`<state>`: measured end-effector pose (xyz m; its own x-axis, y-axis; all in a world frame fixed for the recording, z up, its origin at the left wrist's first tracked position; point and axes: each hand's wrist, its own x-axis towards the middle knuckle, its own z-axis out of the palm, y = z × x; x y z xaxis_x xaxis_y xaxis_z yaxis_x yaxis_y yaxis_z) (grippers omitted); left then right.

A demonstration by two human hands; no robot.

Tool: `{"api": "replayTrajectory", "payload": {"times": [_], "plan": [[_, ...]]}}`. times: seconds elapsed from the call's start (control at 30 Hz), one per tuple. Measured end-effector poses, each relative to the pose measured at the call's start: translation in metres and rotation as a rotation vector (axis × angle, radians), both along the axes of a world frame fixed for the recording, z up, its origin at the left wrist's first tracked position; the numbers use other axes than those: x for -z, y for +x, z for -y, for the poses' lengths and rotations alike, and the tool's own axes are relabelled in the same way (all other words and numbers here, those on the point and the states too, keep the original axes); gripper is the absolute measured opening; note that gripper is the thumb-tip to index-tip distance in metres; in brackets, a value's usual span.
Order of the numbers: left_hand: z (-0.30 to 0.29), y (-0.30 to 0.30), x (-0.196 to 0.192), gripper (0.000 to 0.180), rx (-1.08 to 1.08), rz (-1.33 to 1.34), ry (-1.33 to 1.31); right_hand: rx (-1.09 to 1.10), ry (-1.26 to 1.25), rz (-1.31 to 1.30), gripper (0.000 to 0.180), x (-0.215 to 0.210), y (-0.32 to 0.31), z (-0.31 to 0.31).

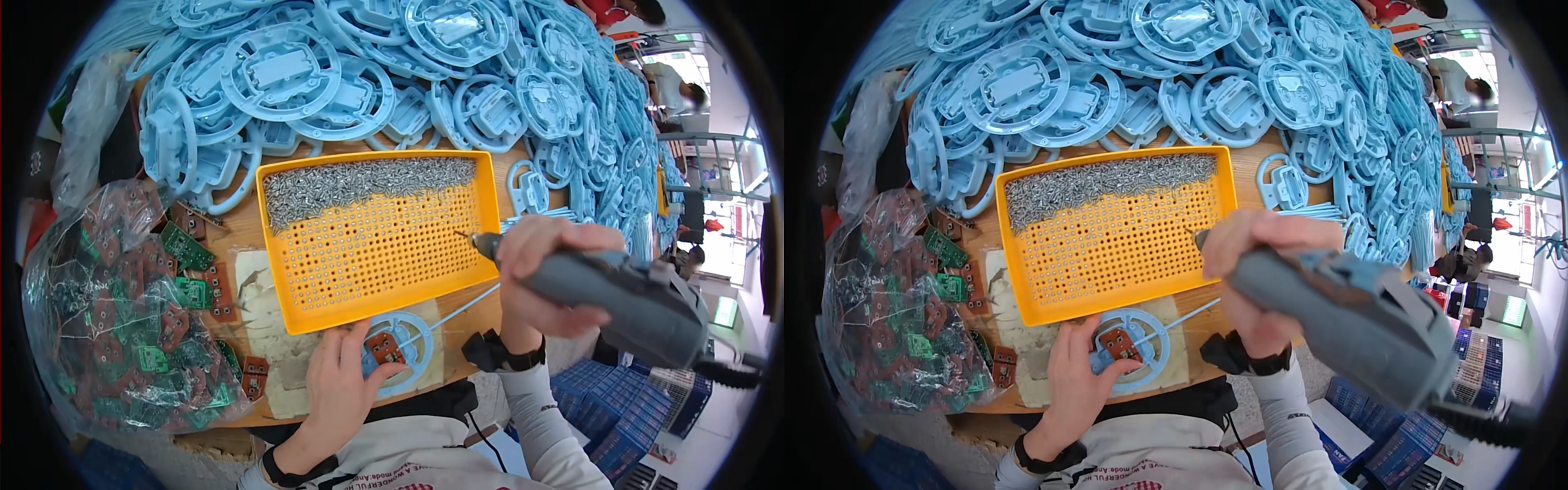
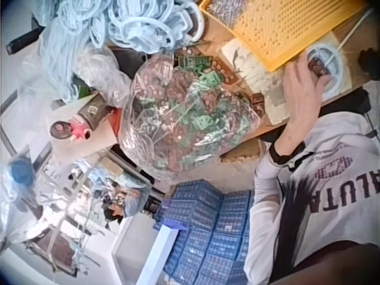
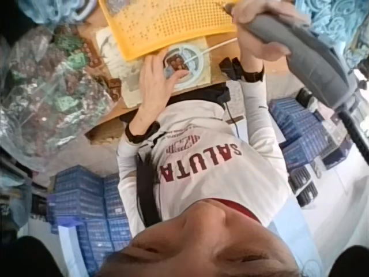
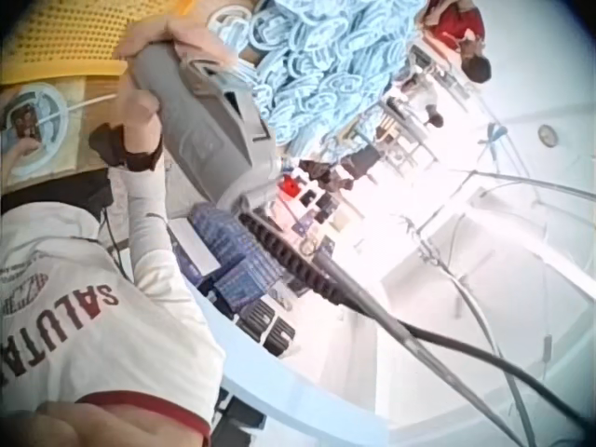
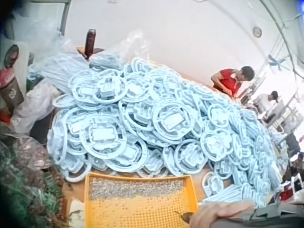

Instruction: The person assembles small electronic devices by placing circuit boards into light blue plastic housings and securing them with screws using a power drill. The person repeatedly picks up a housing, inserts a board, and drives screws into the assembly before moving the finished unit aside.

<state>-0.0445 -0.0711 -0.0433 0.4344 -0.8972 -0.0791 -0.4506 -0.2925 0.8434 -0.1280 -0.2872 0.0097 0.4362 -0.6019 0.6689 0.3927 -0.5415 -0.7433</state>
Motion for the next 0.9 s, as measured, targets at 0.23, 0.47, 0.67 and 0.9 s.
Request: {"api": "replayTrajectory", "payload": {"times": [0.23, 0.47, 0.67, 0.9], "plan": [[-0.003, 0.001, 0.0, 0.073, 0.01, -0.003, 0.049, -0.065, 0.053, -0.006, 0.069, 0.018, 0.008, 0.01], [-0.002, 0.002, 0.001, 0.073, 0.011, 0.007, 0.036, 0.017, 0.037, -0.094, 0.068, 0.018, 0.014, 0.006], [-0.003, 0.002, -0.001, 0.073, 0.009, 0.006, 0.041, 0.057, 0.038, -0.163, 0.068, 0.017, 0.015, 0.003], [-0.001, 0.002, 0.001, 0.073, 0.003, 0.03, -0.007, 0.115, 0.076, -0.194, 0.068, 0.014, 0.024, 0.002]]}}
